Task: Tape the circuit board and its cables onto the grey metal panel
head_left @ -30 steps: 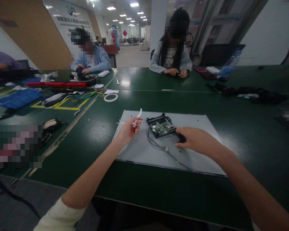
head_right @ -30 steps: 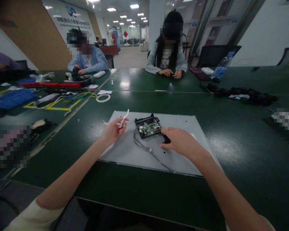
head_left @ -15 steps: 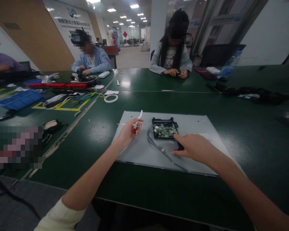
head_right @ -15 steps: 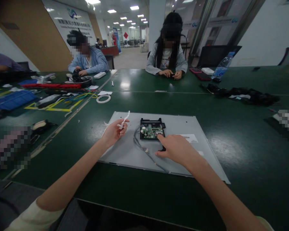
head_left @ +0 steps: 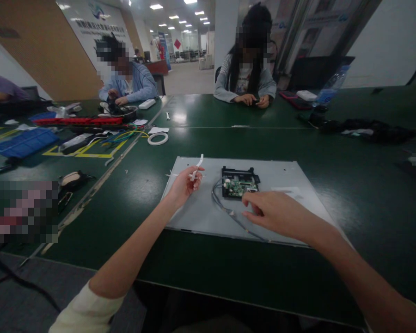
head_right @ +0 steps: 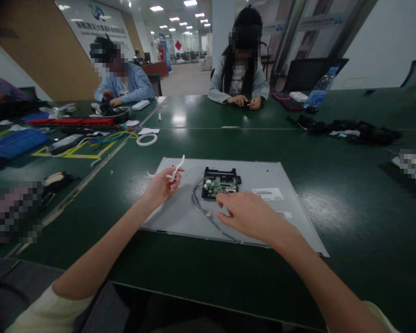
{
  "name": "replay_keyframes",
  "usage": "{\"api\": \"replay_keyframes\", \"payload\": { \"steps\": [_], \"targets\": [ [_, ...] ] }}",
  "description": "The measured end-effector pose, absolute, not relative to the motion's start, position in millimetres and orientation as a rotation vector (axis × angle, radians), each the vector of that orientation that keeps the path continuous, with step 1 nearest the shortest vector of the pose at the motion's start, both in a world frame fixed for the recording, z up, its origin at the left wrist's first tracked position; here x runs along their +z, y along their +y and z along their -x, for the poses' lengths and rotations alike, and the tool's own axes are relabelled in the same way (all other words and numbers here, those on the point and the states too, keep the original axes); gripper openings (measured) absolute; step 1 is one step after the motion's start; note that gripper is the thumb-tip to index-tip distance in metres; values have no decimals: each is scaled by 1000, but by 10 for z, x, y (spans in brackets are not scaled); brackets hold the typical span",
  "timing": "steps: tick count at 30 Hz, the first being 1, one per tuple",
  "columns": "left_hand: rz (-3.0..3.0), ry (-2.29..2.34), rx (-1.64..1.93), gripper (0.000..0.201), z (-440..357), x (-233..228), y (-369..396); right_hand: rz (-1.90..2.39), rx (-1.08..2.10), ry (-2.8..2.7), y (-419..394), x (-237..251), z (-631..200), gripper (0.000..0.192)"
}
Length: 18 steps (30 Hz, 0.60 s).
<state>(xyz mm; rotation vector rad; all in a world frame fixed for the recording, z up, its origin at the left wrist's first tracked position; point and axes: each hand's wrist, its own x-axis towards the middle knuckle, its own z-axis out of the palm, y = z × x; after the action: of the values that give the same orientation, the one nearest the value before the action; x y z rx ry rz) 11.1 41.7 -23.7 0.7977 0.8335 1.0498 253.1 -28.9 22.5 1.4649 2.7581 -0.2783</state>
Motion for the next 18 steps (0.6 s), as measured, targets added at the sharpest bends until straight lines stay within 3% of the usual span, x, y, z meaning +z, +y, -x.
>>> {"api": "replay_keyframes", "payload": {
  "steps": [7,18],
  "targets": [
    [-740,856,1106,20,-37,-148,445,-1087,-320,2921,-355,80,-2408,37],
    [-767,876,1112,18,-47,-175,454,-856,-50,3065,-256,-60,-2292,21]
  ]
}}
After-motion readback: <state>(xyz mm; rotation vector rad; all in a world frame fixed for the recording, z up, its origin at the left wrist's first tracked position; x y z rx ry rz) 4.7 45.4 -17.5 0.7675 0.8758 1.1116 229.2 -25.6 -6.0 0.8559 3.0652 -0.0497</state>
